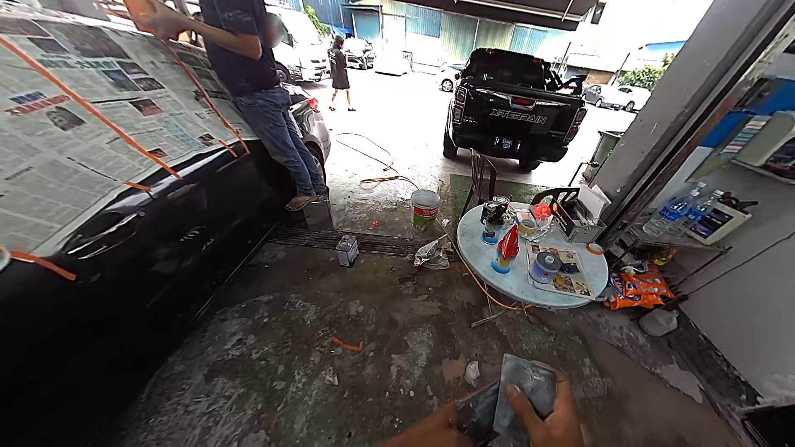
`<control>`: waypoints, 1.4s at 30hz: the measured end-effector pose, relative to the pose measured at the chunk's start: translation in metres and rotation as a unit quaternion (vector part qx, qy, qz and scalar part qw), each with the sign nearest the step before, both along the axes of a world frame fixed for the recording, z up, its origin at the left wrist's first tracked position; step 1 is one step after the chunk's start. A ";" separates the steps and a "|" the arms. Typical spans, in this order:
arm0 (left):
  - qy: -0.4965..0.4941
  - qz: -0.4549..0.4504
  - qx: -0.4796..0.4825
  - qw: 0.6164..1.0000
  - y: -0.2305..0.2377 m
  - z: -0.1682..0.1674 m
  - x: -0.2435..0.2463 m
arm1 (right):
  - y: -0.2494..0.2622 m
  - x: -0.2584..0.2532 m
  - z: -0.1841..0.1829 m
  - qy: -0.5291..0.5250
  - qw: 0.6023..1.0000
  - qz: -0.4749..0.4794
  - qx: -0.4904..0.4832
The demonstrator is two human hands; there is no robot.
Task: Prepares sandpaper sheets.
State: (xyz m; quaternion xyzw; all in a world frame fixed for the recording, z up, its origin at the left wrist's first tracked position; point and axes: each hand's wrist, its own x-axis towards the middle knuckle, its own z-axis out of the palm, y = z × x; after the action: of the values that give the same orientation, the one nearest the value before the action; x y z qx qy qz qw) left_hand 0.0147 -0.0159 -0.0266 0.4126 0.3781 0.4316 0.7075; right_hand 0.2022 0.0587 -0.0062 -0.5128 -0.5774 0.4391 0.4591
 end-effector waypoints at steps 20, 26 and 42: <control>0.487 -0.146 0.315 0.802 0.063 0.000 -0.038 | -0.040 0.008 0.011 0.075 0.970 0.211 -0.091; -0.131 -0.055 0.028 0.989 0.027 -0.023 -0.001 | -0.028 -0.001 0.008 0.323 0.930 -0.057 -0.165; -0.172 0.085 0.058 0.980 0.016 -0.011 0.019 | -0.027 0.002 -0.039 0.280 0.926 -0.196 -0.162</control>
State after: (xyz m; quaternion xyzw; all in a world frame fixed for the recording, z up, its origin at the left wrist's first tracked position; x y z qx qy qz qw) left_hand 0.0338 -0.0003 -0.0379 0.3392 0.2590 0.5761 0.6971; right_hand 0.2040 0.0322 -0.0456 -0.5393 -0.2342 0.5537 0.5896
